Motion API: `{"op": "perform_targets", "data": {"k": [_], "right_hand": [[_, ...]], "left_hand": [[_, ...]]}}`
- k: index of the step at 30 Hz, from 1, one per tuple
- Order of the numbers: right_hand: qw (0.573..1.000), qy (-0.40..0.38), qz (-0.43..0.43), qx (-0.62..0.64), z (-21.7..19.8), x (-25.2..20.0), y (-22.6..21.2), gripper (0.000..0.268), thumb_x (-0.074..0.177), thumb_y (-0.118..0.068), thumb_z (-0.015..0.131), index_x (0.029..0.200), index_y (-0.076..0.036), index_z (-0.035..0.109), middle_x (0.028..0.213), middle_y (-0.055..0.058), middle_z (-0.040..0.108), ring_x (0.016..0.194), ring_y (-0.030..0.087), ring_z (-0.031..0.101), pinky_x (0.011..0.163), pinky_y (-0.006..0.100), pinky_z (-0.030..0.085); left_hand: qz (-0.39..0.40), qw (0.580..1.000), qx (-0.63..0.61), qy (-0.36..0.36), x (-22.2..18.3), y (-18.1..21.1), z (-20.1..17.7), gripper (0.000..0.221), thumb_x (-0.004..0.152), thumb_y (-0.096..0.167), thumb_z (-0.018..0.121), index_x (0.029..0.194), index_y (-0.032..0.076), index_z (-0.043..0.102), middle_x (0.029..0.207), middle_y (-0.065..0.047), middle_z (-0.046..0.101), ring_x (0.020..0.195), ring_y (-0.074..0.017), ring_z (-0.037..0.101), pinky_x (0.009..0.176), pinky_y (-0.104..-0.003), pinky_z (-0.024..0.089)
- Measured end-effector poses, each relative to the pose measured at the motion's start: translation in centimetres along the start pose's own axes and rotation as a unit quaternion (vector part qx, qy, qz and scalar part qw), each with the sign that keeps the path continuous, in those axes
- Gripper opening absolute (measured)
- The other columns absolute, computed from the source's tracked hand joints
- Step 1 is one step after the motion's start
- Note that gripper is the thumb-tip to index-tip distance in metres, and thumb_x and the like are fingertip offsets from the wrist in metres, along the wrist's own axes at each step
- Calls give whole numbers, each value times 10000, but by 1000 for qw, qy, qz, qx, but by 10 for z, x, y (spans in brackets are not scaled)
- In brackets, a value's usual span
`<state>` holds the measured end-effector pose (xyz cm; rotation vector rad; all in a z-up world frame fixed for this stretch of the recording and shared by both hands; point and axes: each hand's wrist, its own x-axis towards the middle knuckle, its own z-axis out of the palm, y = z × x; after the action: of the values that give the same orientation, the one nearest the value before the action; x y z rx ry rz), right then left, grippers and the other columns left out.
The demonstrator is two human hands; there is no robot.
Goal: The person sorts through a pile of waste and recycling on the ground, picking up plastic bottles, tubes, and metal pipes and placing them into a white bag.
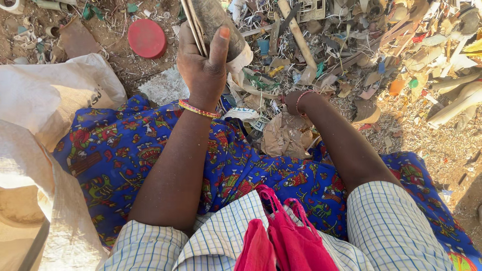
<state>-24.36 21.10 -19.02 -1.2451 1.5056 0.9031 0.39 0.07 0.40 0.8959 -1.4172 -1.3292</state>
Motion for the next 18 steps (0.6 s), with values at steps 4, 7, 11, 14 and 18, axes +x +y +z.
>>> {"op": "perform_targets", "data": {"k": [4,7,11,14,18], "right_hand": [[999,42,25,19,-25,-29,3,333,837,-173,692,1130,-24,744,1129,194,737,1056,350,715,939,451,554],[990,122,59,47,-44,-49,18,368,831,-201,733,1174,-69,743,1169,202,738,1118,347,691,989,440,545],[881,441,40,167,-40,-44,20,510,940,-149,564,1443,-77,607,1497,222,548,1207,440,574,1056,526,457],[851,507,-88,108,-21,-16,17,693,893,-416,704,1438,-8,575,1484,268,427,1332,513,435,1045,601,368],[931,350,-86,64,11,12,39,429,993,-459,555,1246,-129,660,1468,144,550,1340,356,527,1085,488,410]], "left_hand": [[-20,996,85,18,-1,-1,3,438,991,456,765,1138,66,634,988,-19,693,902,-96,648,846,-286,574],[-7,1000,25,5,-5,-6,4,451,1005,459,751,1189,66,628,1034,-20,712,936,-97,654,875,-297,577],[-50,997,-59,-23,-7,-10,6,449,1008,448,747,1188,53,634,1040,-15,708,944,-93,635,884,-286,561],[-36,992,-117,-24,-6,-10,5,469,1029,434,751,1233,32,623,1086,-12,669,999,-92,596,927,-281,532],[-50,956,-288,-12,0,-5,1,492,1008,400,769,1276,28,592,1128,-6,652,1000,-83,612,899,-273,537]]}}
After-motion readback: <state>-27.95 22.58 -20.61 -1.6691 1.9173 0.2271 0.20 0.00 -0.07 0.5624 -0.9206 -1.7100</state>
